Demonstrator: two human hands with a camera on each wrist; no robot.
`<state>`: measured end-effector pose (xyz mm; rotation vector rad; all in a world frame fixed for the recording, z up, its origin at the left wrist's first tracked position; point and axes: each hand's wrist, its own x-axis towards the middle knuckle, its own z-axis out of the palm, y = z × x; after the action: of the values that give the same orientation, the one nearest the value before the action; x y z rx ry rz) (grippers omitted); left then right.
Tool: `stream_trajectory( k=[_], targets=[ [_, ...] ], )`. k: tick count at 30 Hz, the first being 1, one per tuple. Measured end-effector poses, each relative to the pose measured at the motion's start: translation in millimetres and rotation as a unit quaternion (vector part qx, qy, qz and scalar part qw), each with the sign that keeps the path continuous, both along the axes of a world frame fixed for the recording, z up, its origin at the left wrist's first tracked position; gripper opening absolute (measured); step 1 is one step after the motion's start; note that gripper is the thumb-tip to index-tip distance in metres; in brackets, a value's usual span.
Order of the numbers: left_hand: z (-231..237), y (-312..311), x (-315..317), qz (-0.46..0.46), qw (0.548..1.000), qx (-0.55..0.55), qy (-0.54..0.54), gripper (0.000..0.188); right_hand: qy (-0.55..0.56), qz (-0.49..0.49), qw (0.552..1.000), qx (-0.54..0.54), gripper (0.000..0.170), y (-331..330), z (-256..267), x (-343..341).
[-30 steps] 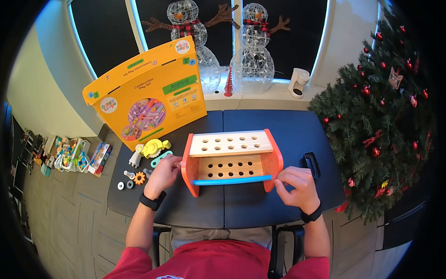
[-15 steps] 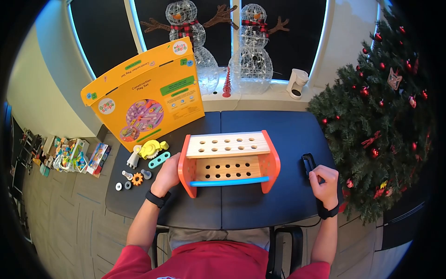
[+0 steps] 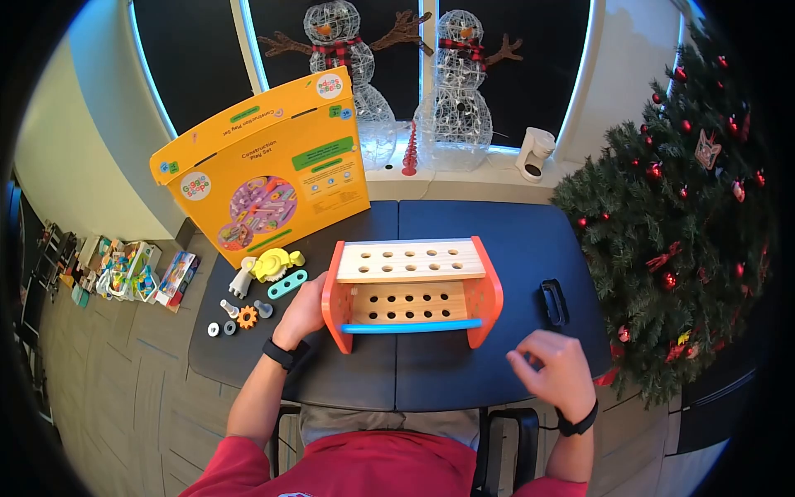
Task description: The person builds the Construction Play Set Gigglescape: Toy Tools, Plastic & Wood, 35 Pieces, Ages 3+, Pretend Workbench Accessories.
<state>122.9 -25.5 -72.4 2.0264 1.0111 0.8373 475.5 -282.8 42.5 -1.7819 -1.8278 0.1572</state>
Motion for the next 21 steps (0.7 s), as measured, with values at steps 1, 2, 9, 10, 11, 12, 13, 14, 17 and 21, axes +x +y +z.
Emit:
stream_trajectory(
  k=[1, 2, 9, 10, 11, 12, 13, 14, 17, 21],
  targets=[
    [-2.0, 1.1, 0.0, 0.009, 1.0, -0.001, 0.006, 0.026, 0.02, 0.014, 0.999, -0.022, 0.014, -3.5, 5.8, -11.0],
    [-8.1, 4.3, -0.4, 0.009, 1.0, -0.001, 0.005, 0.026, 0.036, 0.031, 0.997, -0.053, 0.013, -6.8, 12.3, -20.0],
    [-17.1, 9.9, -2.8, 0.013, 0.998, -0.049, -0.021, 0.02, 0.171, 0.154, 0.973, -0.023, 0.017, 7.8, 16.3, -66.2],
    [-16.8, 10.0, -2.4, 0.016, 0.998, -0.062, -0.025, 0.019, 0.181, 0.157, 0.97, -0.025, 0.016, 13.4, 16.8, -70.8],
    [-16.7, 9.7, -2.5, 0.02, 0.998, -0.061, -0.025, 0.019, 0.191, 0.161, 0.968, -0.028, 0.017, 19.2, 16.9, -74.6],
    [-16.2, 9.1, -2.6, 0.015, 0.998, -0.062, -0.029, 0.018, 0.191, 0.165, 0.967, -0.027, 0.017, 25.0, 15.5, -77.6],
    [-15.0, 8.3, -2.6, 0.01, 0.998, -0.062, -0.033, 0.017, 0.181, 0.167, 0.969, -0.02, 0.016, 31.2, 12.9, -80.2],
    [-12.8, 7.2, -2.4, 0.012, 0.998, -0.057, -0.033, 0.017, 0.171, 0.169, 0.971, -0.012, 0.017, 37.7, 10.2, -82.9],
    [-21.1, 12.3, -3.5, 0.01, 0.998, -0.064, -0.023, 0.016, 0.111, 0.164, 0.98, 0.028, 0.014, 57.0, 0.2, -91.6],
    [-4.1, 2.1, -6.5, 0.0, 0.999, -0.045, 0.005, 0.024, 0.078, 0.15, 0.985, 0.047, 0.012, 75.9, -10.9, -101.9]
  ],
)
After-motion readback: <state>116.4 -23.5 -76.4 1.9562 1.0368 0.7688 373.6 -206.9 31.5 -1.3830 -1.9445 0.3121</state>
